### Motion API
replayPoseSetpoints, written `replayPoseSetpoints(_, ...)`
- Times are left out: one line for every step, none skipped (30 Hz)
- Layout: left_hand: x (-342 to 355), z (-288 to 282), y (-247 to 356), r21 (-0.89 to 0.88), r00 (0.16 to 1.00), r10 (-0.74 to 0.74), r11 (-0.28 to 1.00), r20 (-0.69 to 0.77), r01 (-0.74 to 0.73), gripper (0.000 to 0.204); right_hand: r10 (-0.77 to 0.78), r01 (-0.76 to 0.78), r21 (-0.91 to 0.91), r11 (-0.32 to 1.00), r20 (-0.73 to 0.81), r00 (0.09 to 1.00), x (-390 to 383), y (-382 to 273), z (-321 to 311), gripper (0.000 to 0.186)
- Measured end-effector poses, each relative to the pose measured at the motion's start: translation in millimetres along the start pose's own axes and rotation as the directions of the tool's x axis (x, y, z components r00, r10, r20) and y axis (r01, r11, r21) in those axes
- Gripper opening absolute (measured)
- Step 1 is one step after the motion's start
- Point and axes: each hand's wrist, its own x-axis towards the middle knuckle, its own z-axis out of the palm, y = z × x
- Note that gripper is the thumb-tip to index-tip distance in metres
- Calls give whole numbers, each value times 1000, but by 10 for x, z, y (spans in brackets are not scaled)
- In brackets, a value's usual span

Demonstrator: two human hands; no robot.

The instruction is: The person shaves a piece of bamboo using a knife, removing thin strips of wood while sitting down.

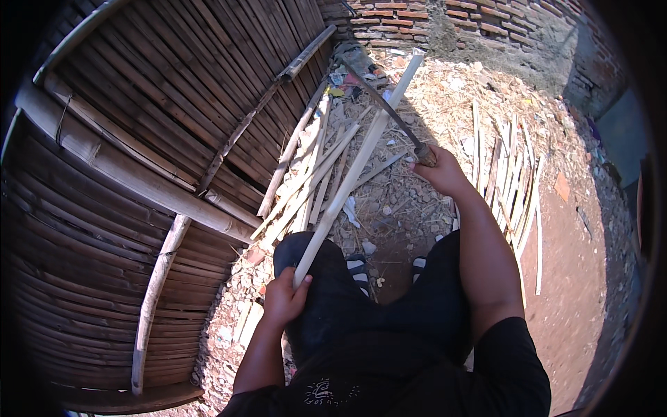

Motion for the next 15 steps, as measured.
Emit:
replayPoseSetpoints(-2, -5, -1, -7, 1000, 2, 1000, 3, -2, 36, -3, 3, 0, 1000, 54, 999, 2, -13, 2, 47)
replayPoseSetpoints(-5, -5, -3, -13, 1000, 4, 1000, 8, -4, 36, -6, 6, 0, 1000, 107, 994, -18, -39, 25, 47)
replayPoseSetpoints(-5, -7, -2, -32, 1000, -11, 999, 8, 11, 36, -8, 8, 0, 1000, 159, 987, -41, -64, 54, 48)
replayPoseSetpoints(-1, -12, 1, -48, 1000, -25, 999, 12, 25, 36, -108, 120, -47, 992, 202, 973, -64, -40, 118, 45)
replayPoseSetpoints(4, -11, 7, -64, 999, -38, 997, 17, 39, 36, -204, 232, -88, 969, 248, 947, -85, -6, 214, 43)
replayPoseSetpoints(9, 3, 12, -64, 999, -34, 997, 11, 34, 37, -294, 342, -125, 931, 298, 908, -110, 17, 295, 40)
replayPoseSetpoints(-19, -2, -7, -58, 999, -42, 997, -2, 42, 37, -274, 366, -164, 916, 411, 870, -153, -109, 404, 41)
replayPoseSetpoints(-20, -7, -16, -52, 999, -44, 998, -11, 43, 37, -244, 391, -202, 898, 511, 824, -220, -295, 467, 43)
replayPoseSetpoints(-22, -11, -34, -33, 999, -50, 998, -6, 49, 37, -206, 419, -235, 877, 604, 770, -256, -406, 496, 44)
replayPoseSetpoints(-8, -1, -44, -21, 999, -45, 999, 1, 45, 37, -221, 436, -237, 868, 602, 768, -276, -437, 465, 45)
replayPoseSetpoints(-13, 5, -47, -7, 999, -50, 999, 5, 50, 37, -239, 457, -234, 858, 606, 759, -283, -455, 462, 45)
replayPoseSetpoints(-15, 2, -42, -5, 999, -44, 999, 5, 44, 37, -256, 478, -231, 847, 611, 749, -283, -463, 467, 46)
replayPoseSetpoints(-12, -7, -29, -3, 999, -39, 999, 5, 39, 37, -280, 455, -227, 861, 535, 797, -247, -396, 449, 44)
replayPoseSetpoints(-6, -10, -14, -5, 1000, -29, 1000, 6, 29, 37, -297, 430, -226, 874, 451, 841, -188, -261, 370, 43)
replayPoseSetpoints(-9, -10, -14, -10, 999, -35, 999, 7, 35, 38, -314, 411, -222, 884, 369, 875, -129, -187, 292, 42)
